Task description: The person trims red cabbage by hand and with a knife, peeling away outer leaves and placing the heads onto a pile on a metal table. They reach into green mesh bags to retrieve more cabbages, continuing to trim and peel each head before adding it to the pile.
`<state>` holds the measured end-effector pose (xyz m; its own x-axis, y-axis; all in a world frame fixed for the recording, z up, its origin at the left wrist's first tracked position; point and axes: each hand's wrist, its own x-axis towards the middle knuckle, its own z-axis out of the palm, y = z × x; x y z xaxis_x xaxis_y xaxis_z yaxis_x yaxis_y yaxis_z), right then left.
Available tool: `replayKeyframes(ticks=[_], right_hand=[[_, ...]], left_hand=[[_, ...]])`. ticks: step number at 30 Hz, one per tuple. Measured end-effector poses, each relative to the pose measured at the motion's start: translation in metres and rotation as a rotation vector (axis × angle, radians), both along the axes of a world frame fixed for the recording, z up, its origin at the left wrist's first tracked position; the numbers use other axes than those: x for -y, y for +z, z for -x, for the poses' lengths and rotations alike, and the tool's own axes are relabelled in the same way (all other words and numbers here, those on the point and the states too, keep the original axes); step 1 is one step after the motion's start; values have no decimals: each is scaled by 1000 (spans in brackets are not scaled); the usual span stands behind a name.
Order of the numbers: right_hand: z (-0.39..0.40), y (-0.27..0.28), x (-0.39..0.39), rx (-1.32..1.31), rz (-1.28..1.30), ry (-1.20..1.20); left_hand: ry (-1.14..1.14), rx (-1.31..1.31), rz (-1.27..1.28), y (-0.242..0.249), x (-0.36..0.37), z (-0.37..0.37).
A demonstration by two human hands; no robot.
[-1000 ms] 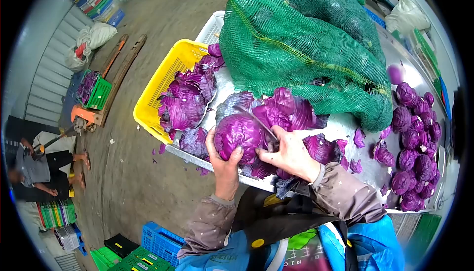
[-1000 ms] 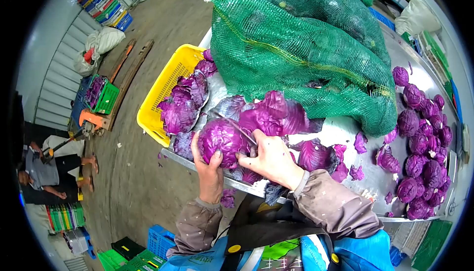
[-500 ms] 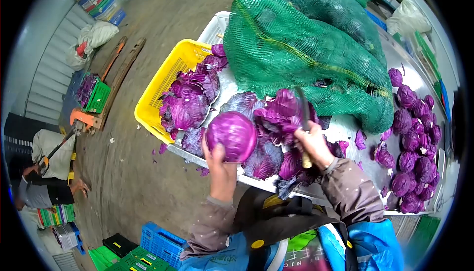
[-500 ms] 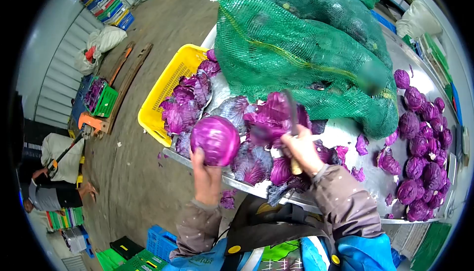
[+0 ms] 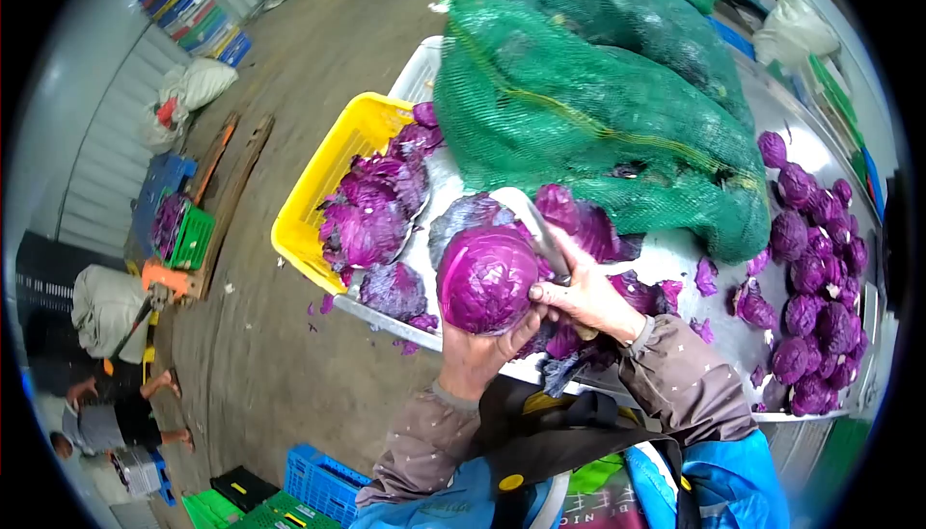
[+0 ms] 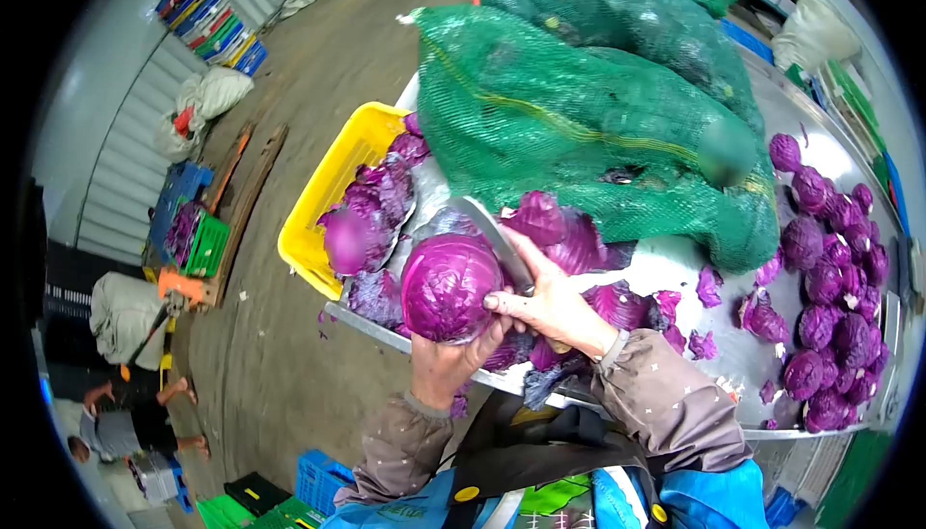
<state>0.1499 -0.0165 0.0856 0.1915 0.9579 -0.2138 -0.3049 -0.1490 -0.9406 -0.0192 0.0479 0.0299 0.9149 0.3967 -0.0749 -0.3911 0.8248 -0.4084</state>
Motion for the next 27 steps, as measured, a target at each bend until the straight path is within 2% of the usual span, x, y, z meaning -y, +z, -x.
replayKeyframes(ticks=[3,4,5,7,8,9,11,13,15,17,19,20,21,22,23,24,25,27], right_hand=[[-16,-8,21,-170,90,17],[-18,-13,29,-221,79,-38],[-23,-17,36,-217,84,-82],[-32,-20,52,-196,108,-200],[-37,-18,62,-230,88,-234],[-41,-15,73,-174,110,-265],[-48,-17,98,-38,246,-308],[-56,-23,125,-46,205,-416],[-71,-19,152,-40,189,-440],[-83,-11,178,67,251,-456],[-92,-26,201,303,73,-604],[-97,-18,216,252,177,-575],[-105,-28,233,339,123,-516],[-106,-27,243,183,-14,-554],[-112,-40,257,238,18,-528],[-116,-18,274,211,52,-573],[-120,-10,289,52,52,-628],[-126,-30,323,-346,-20,-728]], left_hand=[[-170,-425,-808,-2,5,-9],[-186,-336,-917,3,4,-12],[-339,-119,-265,-2,3,-20],[-410,-211,-504,-13,1,-31],[-352,-619,-725,15,11,-45],[-250,-637,-813,3,15,-56],[-85,-557,-906,20,28,-80],[-406,-536,-815,15,32,-94],[-537,-541,-627,23,49,-115],[-591,-550,-673,27,67,-135],[-636,-572,-700,33,91,-153],[-694,-566,-655,36,102,-163],[-775,-417,-548,23,108,-170],[-819,-411,-636,28,121,-181],[-858,-404,-724,36,135,-190],[-899,-343,-808,38,146,-199],[-924,-292,-891,38,156,-208],[-997,-156,-927,45,176,-226]])
